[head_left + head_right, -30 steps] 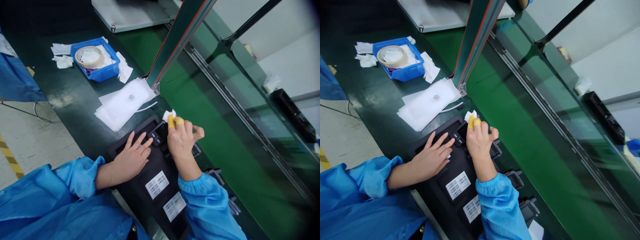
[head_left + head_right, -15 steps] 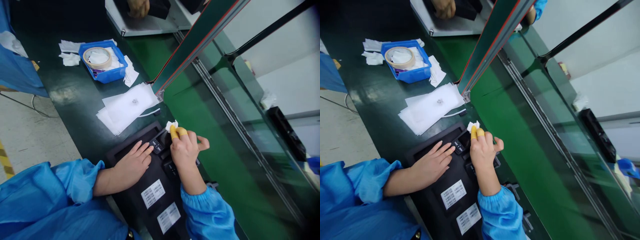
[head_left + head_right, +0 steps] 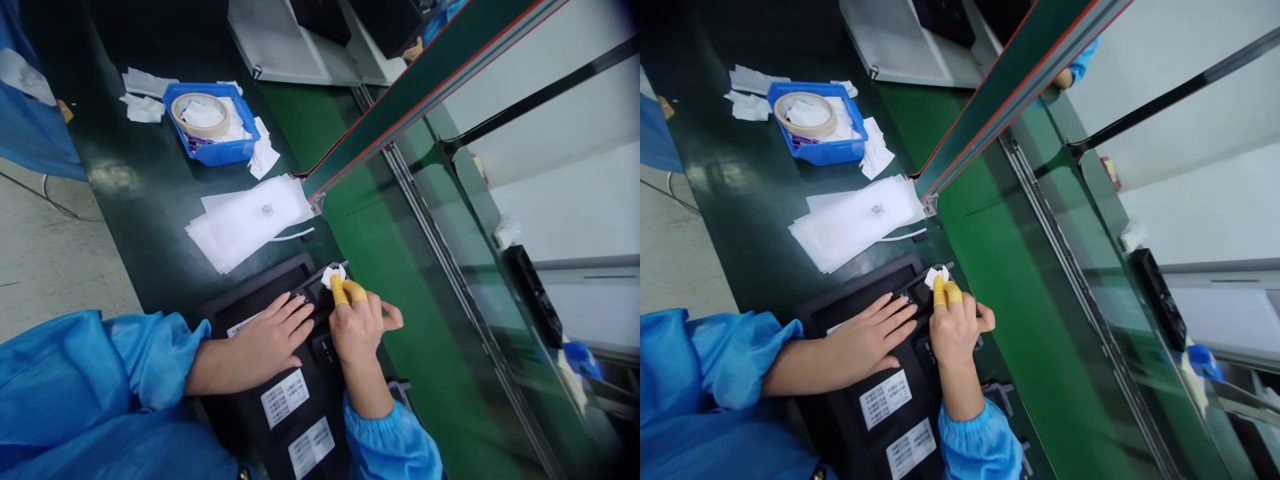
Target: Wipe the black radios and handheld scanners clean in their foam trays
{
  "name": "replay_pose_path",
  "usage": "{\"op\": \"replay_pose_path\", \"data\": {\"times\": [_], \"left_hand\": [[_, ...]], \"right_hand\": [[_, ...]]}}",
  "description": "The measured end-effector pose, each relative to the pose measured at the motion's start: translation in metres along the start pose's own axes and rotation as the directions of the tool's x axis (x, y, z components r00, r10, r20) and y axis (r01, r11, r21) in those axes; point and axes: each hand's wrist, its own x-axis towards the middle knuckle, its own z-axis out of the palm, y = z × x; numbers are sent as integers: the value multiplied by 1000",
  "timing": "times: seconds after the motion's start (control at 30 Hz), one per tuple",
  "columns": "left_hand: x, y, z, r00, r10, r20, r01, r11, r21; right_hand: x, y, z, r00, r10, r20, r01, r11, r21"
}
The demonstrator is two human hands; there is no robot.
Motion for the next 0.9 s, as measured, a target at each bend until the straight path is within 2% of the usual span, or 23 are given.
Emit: {"op": "replay_pose_path", "data": {"times": [0.17,0.23,0.33,0.47,0.67,0.9], "left_hand": [[-4,-4,2,998,8,58,-8,1000,-6],[-4,-4,2,998,5,66,-4,1000,-12],[-4,-5,2,997,-5,72,6,1000,-16],[-5,-5,5,998,5,64,-3,1000,-21],[-5,-5,6,998,-3,57,6,999,-54],[-6,-4,7,996,-23,82,29,997,-71]], "right_hand": [[-10,19,-9,998,31,-63,-34,998,-51],[-7,22,-7,997,9,-76,-12,999,-46],[5,17,-2,996,-63,-60,62,998,-15],[21,9,4,996,-80,-32,81,997,18],[11,19,1,996,-89,9,89,994,57],[18,15,5,996,-84,6,83,992,91]]}}
